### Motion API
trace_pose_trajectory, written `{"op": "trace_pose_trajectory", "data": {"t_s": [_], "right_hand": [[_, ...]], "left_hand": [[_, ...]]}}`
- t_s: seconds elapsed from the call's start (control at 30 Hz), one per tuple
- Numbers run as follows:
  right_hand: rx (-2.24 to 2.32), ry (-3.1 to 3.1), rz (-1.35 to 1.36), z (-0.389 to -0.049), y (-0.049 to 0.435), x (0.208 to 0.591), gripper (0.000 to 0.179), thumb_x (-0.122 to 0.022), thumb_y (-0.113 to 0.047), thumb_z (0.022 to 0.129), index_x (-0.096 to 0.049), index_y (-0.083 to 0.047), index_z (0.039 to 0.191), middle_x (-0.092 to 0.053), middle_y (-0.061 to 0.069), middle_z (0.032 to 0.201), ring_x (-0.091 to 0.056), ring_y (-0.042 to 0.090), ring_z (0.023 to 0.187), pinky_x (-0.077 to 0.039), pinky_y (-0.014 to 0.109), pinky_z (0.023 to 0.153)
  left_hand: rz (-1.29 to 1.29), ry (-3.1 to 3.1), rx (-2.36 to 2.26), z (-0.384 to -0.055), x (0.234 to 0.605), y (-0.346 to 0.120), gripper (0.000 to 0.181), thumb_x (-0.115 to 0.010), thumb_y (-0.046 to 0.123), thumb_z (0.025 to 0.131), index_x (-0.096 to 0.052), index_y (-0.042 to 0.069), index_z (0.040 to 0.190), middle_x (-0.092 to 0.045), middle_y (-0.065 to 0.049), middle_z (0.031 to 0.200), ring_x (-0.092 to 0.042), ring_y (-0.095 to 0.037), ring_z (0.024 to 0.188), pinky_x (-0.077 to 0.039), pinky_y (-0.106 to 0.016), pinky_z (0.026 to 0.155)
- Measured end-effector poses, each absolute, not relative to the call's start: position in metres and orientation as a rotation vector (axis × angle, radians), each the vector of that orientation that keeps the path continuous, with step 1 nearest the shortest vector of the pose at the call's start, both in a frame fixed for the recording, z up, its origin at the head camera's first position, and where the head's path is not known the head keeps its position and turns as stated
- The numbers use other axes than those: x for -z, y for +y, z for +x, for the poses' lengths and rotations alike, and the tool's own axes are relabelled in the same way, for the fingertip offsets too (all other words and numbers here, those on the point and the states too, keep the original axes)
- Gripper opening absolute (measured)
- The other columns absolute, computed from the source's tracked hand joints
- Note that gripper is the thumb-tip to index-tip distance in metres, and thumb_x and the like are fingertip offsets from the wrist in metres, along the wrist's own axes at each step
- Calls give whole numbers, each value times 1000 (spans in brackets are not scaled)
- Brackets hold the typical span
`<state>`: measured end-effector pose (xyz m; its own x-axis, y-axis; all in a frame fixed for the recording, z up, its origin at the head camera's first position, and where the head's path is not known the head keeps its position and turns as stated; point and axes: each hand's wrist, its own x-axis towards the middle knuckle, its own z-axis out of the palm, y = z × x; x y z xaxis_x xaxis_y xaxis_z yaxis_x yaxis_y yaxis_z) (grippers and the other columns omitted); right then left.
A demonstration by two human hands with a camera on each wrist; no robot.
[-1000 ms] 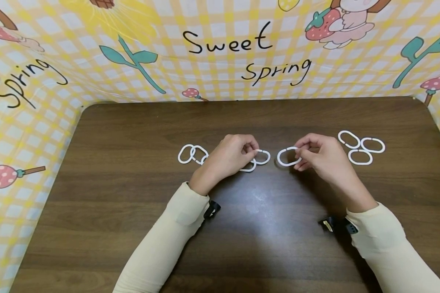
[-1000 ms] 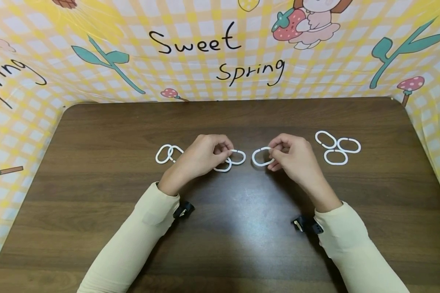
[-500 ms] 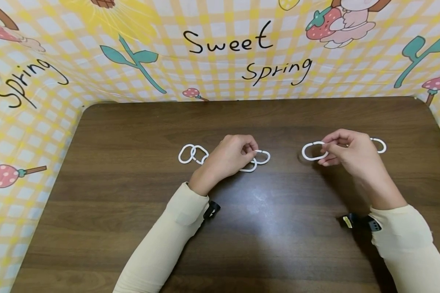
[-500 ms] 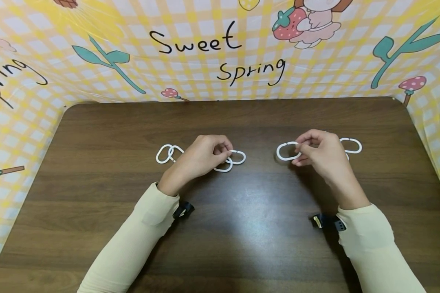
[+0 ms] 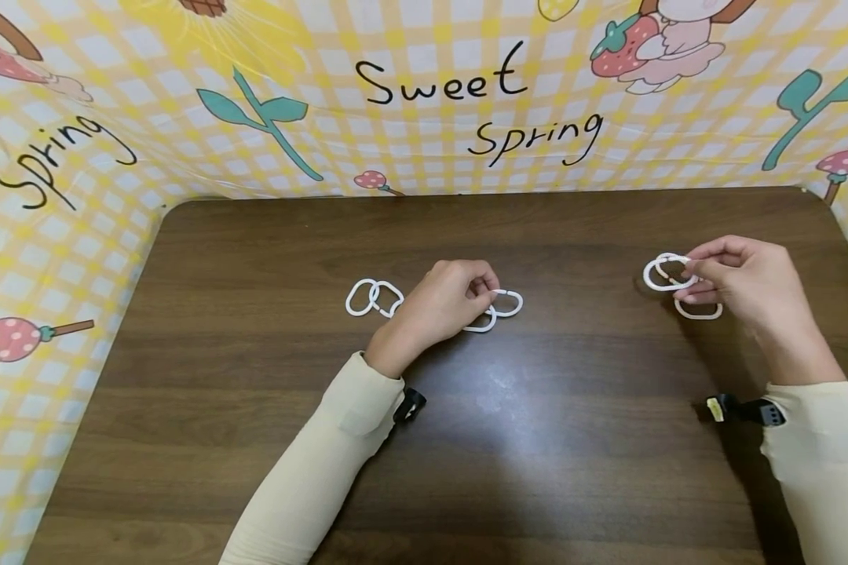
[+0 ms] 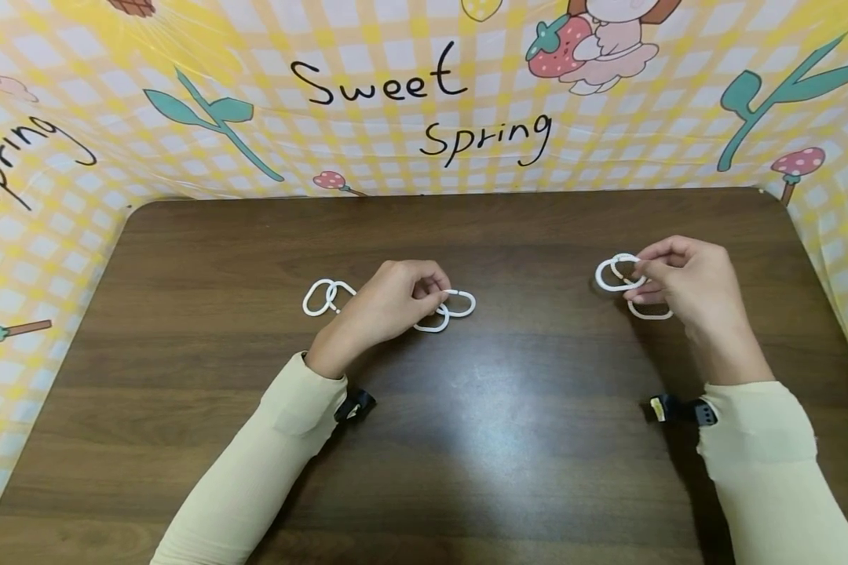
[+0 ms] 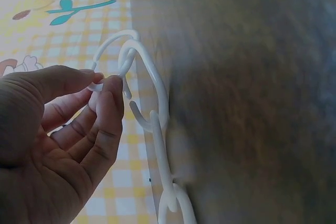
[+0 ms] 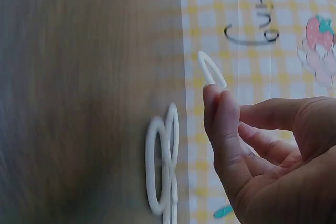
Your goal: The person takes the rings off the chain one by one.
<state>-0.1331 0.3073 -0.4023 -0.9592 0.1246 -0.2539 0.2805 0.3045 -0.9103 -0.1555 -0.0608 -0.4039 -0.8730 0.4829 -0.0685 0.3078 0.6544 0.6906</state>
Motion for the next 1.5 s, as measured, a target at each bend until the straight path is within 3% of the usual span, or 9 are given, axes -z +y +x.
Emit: {"op": "trace_pose_trajectory", "data": {"t_s": [0.43,0.6,0.87,1.5], "right_hand": [[1749,2461,529,-146,347,407,32,-59,-8,105,-73,-27,84,-71,-14,73,-73,5,60,-59,20,59],[1712,2485,558,-152,355,410,38,-56,-7,106,-72,-30,80,-68,-17,72,-71,4,58,-57,18,58],[1571,2547,592,-159,361,412,41,-55,-14,108,-70,-36,77,-64,-20,71,-69,1,59,-57,18,59],[1560,2495,589,-174,366,416,48,-55,-12,107,-71,-37,69,-66,-22,69,-68,-1,58,-55,18,56]], "left_hand": [[647,2618,-1039,-155,406,-62,11,-65,8,99,-75,9,100,-69,0,85,-59,-10,76,-47,-22,70],[642,2606,-1047,-154,405,-62,11,-64,8,100,-75,9,101,-68,0,85,-58,-10,76,-46,-22,69],[625,2603,-1039,-154,405,-62,11,-63,8,100,-75,10,101,-68,0,86,-58,-10,76,-46,-22,70],[625,2602,-1035,-156,405,-60,10,-64,10,101,-75,10,101,-67,0,85,-56,-10,73,-45,-22,67]]}}
